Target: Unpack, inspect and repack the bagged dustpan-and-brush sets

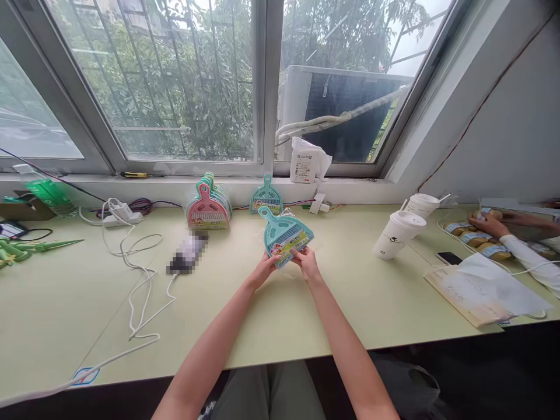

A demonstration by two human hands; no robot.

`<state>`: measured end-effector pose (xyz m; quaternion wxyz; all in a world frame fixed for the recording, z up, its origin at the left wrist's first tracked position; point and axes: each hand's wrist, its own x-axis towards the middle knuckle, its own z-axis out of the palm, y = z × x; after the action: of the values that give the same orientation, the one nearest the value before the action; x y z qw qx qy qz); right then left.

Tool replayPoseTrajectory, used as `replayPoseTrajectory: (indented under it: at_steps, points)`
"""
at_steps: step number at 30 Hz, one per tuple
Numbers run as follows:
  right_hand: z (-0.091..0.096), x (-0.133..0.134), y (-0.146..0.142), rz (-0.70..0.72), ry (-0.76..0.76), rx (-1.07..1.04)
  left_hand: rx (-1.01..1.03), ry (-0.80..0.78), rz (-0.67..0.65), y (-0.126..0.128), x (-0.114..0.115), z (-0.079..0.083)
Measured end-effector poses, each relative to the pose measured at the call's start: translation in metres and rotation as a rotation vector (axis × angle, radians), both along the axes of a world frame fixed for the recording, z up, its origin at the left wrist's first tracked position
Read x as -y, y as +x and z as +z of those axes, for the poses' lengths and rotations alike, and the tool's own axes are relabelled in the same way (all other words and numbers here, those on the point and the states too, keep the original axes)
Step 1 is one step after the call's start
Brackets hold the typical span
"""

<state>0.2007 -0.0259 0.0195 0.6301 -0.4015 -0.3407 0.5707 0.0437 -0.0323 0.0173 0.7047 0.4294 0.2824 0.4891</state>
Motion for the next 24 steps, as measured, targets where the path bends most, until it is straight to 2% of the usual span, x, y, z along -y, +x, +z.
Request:
replayPoseTrajectory:
  at_steps: [3, 8, 9, 12, 14, 16, 19, 21, 24]
  points:
    - [0.000, -0.001, 0.000, 0.005, -0.022, 0.027, -0.026, -0.028, 0.048, 0.003, -0.002, -0.005]
    - [0.002, -0.007, 0.020, 0.150, -0.111, 0.217, -0.051, -0.105, 0.210, -0.005, -0.015, -0.007]
    - [0.002, -0.007, 0.029, 0.108, -0.108, 0.259, -0.042, -0.115, 0.231, -0.009, -0.017, -0.006]
    - [0.008, -0.005, 0.058, -0.233, 0.012, 0.447, 0.008, -0.152, 0.243, -0.025, -0.024, -0.004]
    - [0.014, 0.000, 0.068, -0.282, 0.180, 0.637, 0.043, -0.167, 0.204, -0.035, -0.026, -0.002]
    - [0.020, 0.005, 0.065, -0.180, 0.324, 0.737, 0.068, -0.175, 0.151, -0.041, -0.027, 0.001]
    - [0.026, 0.009, 0.047, -0.056, 0.394, 0.683, 0.060, -0.219, 0.100, -0.044, -0.026, 0.004]
    - [0.026, 0.008, 0.037, -0.068, 0.384, 0.657, 0.030, -0.242, 0.109, -0.043, -0.026, 0.004]
    - [0.019, 0.003, 0.037, -0.182, 0.353, 0.667, -0.016, -0.198, 0.081, -0.042, -0.025, 0.002]
